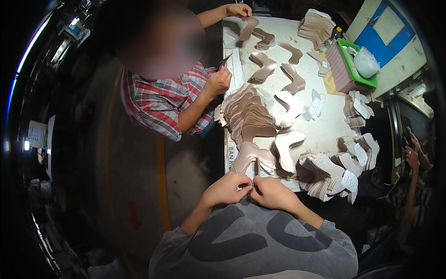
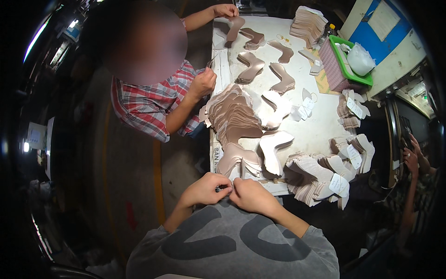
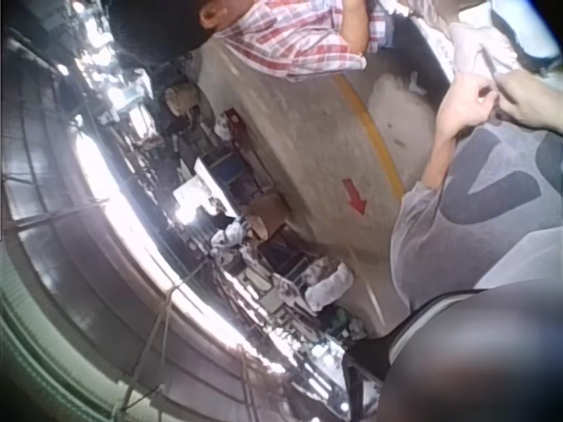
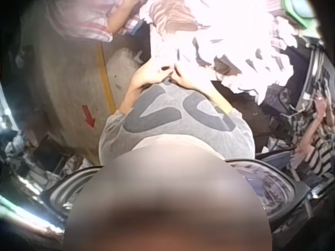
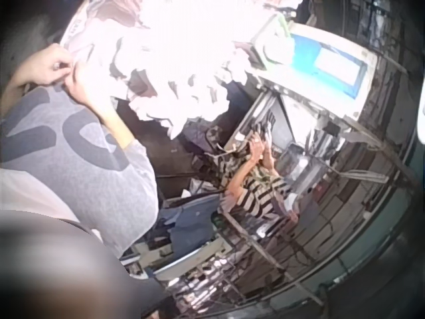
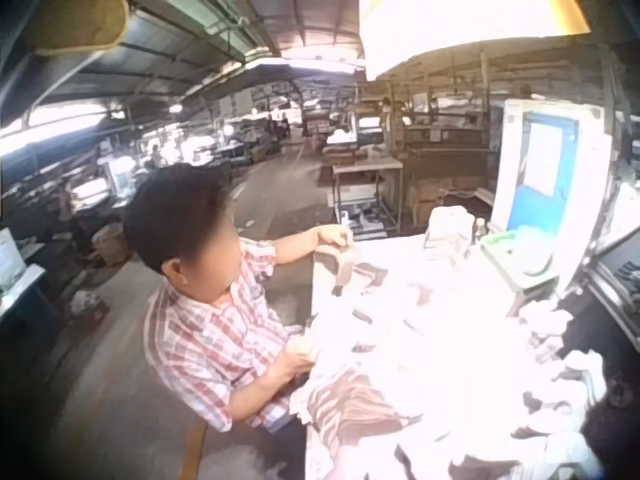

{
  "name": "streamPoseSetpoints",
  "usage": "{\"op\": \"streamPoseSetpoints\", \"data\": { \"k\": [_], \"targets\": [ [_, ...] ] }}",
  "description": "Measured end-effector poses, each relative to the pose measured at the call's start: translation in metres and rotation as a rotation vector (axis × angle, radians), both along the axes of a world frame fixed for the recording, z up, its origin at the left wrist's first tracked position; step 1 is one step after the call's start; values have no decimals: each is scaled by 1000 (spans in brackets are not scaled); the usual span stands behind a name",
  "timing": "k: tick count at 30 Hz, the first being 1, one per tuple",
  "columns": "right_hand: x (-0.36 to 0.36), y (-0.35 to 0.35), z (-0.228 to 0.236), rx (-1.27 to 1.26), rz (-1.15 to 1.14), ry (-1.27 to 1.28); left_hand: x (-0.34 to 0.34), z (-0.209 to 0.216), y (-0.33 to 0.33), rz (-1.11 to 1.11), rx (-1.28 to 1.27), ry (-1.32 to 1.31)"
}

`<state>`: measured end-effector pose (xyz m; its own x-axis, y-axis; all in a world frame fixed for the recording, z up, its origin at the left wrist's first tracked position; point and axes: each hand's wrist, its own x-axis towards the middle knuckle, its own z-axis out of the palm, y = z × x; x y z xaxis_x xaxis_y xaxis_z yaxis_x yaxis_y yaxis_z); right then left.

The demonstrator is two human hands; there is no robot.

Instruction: The person repeatedly picks up beige shoe-shaped parts from a table and peels off a thin white film from their surfaces by hand. The person places the peeled parts back on the table and continues the process with additional parts.

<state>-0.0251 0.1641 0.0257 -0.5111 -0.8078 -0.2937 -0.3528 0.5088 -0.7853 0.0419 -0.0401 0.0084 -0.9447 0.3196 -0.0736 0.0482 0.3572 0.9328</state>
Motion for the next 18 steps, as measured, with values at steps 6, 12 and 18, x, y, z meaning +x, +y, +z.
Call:
{"op": "streamPoseSetpoints", "data": {
  "k": [6, 12, 18],
  "targets": [
    [0, 1, -14, 82, -50, -59, 3, -13, 4, -2, -73, -13],
    [4, 3, -25, 257, -25, 25, 7, -26, 15, 45, -69, -78],
    [6, 2, -29, 131, -72, 29, 5, -36, 11, 39, -38, -29]
  ]
}}
